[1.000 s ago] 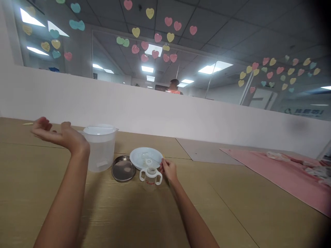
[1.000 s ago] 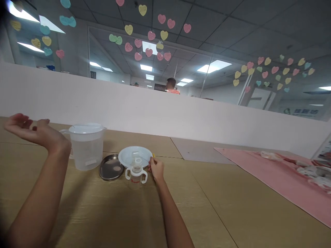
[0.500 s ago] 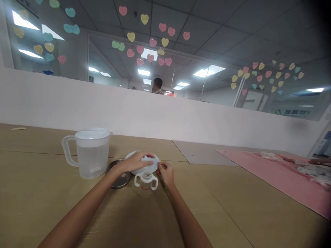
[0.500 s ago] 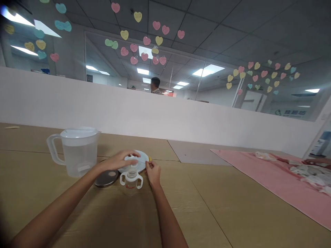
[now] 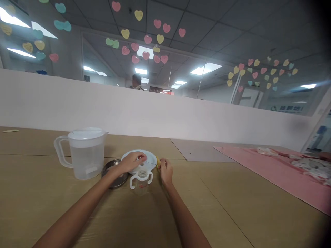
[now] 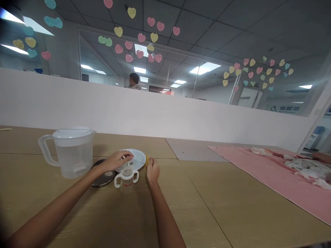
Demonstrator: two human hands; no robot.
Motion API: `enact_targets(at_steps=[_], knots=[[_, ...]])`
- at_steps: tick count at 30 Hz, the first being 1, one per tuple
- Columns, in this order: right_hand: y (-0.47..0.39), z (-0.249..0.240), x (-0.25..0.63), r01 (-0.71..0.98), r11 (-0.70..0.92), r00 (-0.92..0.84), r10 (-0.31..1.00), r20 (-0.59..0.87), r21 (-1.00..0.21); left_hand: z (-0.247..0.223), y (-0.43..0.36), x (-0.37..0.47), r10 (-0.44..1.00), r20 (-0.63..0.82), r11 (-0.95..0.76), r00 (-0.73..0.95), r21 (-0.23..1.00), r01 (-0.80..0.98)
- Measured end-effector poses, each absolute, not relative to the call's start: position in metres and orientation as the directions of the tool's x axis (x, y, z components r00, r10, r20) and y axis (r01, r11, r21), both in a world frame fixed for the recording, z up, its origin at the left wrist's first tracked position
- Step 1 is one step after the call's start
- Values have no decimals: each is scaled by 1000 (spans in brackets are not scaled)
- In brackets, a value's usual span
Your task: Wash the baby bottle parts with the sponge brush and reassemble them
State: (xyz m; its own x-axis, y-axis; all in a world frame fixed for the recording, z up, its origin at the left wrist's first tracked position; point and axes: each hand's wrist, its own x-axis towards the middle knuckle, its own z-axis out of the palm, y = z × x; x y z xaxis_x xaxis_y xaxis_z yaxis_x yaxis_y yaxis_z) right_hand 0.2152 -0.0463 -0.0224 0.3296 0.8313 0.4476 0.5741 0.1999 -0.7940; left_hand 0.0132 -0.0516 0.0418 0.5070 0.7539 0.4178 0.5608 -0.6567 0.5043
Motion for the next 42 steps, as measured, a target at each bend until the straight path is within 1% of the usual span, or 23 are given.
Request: enact_targets(at_steps=[2,4,6,9,12,16,21,23,25,27,29,31,33,36,37,39,42], knots=[[-46,-23,220,710,13,362,851,381,-704,30,-36,5,798,448,-593,403,469,654],[-45,-26,225,785,-95,352,881,315,-612,16,-24,-1,821,432,-553,374,436,710],[-44,-30,227,820,-111,316,906,282,-562,4,-19,-4,829,382,-550,409,427,717],[-45,-37,229,870,-91,245,933,264,-484,-5,-19,-4,820,322,-572,473,448,687],[-46,-42,229,897,-68,206,939,277,-437,-4,-21,-2,830,313,-558,462,457,693],[-47,-44,232,896,-78,232,922,310,-438,0,-23,-1,846,338,-530,413,447,720],[-50,-42,238,855,-94,314,876,365,-510,9,-31,0,844,413,-501,341,383,776],[-53,-37,237,831,-101,366,840,401,-546,16,-34,0,843,459,-478,281,398,783],[-57,-30,233,806,-61,401,789,466,-589,23,-36,1,837,504,-476,212,480,737],[-62,-21,226,794,44,382,740,554,-607,31,-36,2,828,545,-498,135,601,625],[-68,-14,219,811,172,290,711,640,-559,37,-35,4,824,563,-513,56,701,495],[-72,-9,213,843,291,143,691,709,-453,42,-35,7,824,566,-517,3,751,411],[-75,-8,209,873,362,1,670,743,-328,45,-35,10,827,562,-522,-6,773,361],[-74,-9,208,908,373,-117,663,740,-190,47,-38,14,830,556,-548,57,790,275],[-74,-9,208,916,364,-131,665,735,-166,46,-40,15,829,553,-552,77,791,264],[-74,-10,209,927,347,-139,671,728,-143,46,-42,15,829,551,-551,90,780,297],[-75,-9,209,931,325,-106,681,725,-169,46,-45,14,835,548,-519,55,749,412]])
